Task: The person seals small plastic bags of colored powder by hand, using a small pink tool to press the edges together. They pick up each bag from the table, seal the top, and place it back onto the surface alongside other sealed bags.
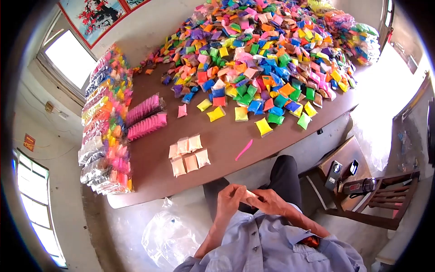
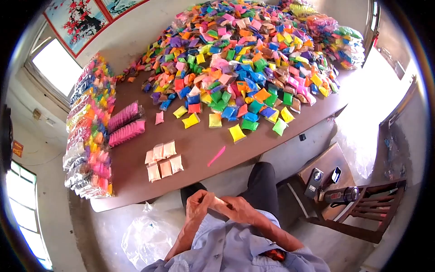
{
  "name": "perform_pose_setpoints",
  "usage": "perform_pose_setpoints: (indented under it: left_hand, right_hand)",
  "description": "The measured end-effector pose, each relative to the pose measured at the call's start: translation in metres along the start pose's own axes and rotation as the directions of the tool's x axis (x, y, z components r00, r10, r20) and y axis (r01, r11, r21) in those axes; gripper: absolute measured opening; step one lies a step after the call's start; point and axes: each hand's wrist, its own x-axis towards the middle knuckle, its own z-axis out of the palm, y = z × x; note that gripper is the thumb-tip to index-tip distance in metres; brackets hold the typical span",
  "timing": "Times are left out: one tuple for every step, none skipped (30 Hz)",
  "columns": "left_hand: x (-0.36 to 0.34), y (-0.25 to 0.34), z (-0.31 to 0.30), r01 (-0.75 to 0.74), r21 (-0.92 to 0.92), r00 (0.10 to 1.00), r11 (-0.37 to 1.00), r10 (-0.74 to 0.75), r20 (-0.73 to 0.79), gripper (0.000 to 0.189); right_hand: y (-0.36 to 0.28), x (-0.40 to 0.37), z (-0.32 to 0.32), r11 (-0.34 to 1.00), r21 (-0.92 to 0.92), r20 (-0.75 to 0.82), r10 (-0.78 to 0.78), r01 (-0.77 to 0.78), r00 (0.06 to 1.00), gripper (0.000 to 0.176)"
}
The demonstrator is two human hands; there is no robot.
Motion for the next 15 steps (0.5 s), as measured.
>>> perform_pose_setpoints:
  left_hand:
    - [0.003, -0.001, -0.001, -0.009, -0.013, 1.000, 1.000, 0.009, 0.000, 0.026]
    - [0.004, -0.003, -0.001, 0.008, -0.047, 1.000, 0.999, -0.007, 0.008, 0.027]
    - [0.006, -0.005, 0.000, 0.021, -0.083, 1.000, 0.996, -0.020, 0.014, 0.028]
    - [0.007, -0.009, 0.000, 0.005, -0.100, 1.000, 0.995, -0.004, 0.007, 0.028]
    - [0.008, -0.014, 0.000, 0.039, -0.167, 0.998, 0.985, -0.031, 0.046, 0.029]
    - [0.010, -0.010, 0.000, 0.076, -0.230, 0.995, 0.970, -0.057, 0.086, 0.031]
    - [0.009, -0.006, -0.004, 0.054, -0.141, 0.994, 0.989, -0.039, 0.103, 0.034]
    - [0.009, -0.001, -0.004, 0.045, -0.155, 0.995, 0.987, -0.031, 0.091, 0.034]
    - [0.009, 0.004, -0.005, 0.056, -0.153, 0.996, 0.987, -0.044, 0.080, 0.033]
    - [0.010, 0.006, -0.006, 0.069, -0.149, 0.996, 0.986, -0.059, 0.072, 0.033]
    - [0.012, 0.003, -0.007, 0.067, -0.154, 0.996, 0.986, -0.057, 0.067, 0.033]
    - [0.014, -0.001, -0.007, 0.055, -0.095, 0.997, 0.994, -0.050, 0.051, 0.031]
    - [0.016, -0.004, -0.008, 0.045, -0.034, 0.998, 0.998, -0.044, 0.036, 0.030]
    - [0.016, -0.005, -0.009, 0.045, -0.035, 0.998, 0.998, -0.044, 0.035, 0.030]
    - [0.016, -0.002, -0.011, 0.042, 0.021, 0.999, 0.999, -0.043, 0.030, 0.028]
  right_hand:
    - [0.002, 0.001, 0.000, 1.000, -0.016, -0.003, -0.001, 0.001, 1.000, 0.033]
    - [0.008, 0.002, 0.002, 1.000, -0.002, -0.011, 0.025, -0.025, 1.000, 0.034]
    - [0.013, 0.004, 0.003, 0.999, 0.009, -0.017, 0.048, -0.048, 0.999, 0.034]
    - [0.013, 0.006, 0.006, 0.995, 0.089, -0.035, 0.049, -0.045, 0.998, 0.035]
    - [0.010, 0.008, 0.006, 0.984, 0.167, -0.044, 0.063, -0.055, 0.997, 0.034]
    - [0.003, 0.011, 0.007, 0.967, 0.246, -0.048, 0.079, -0.065, 0.996, 0.032]
    - [0.002, 0.013, 0.006, 0.972, 0.227, -0.040, 0.072, -0.061, 0.997, 0.032]
    - [0.001, 0.015, 0.005, 0.967, 0.243, -0.037, 0.095, -0.083, 0.995, 0.031]
    - [0.001, 0.017, 0.006, 0.959, 0.263, -0.035, 0.119, -0.106, 0.992, 0.031]
    - [0.004, 0.018, 0.007, 0.962, 0.254, -0.028, 0.117, -0.106, 0.993, 0.031]
    - [0.009, 0.020, 0.006, 0.971, 0.215, -0.029, 0.119, -0.110, 0.993, 0.031]
    - [0.013, 0.021, 0.007, 0.978, 0.177, -0.030, 0.121, -0.114, 0.992, 0.032]
    - [0.016, 0.023, 0.011, 0.974, 0.216, -0.082, 0.090, -0.071, 0.993, 0.034]
    - [0.020, 0.025, 0.009, 0.974, 0.214, -0.081, 0.090, -0.071, 0.993, 0.034]
    - [0.021, 0.026, 0.007, 0.994, 0.080, -0.034, 0.076, -0.073, 0.997, 0.034]
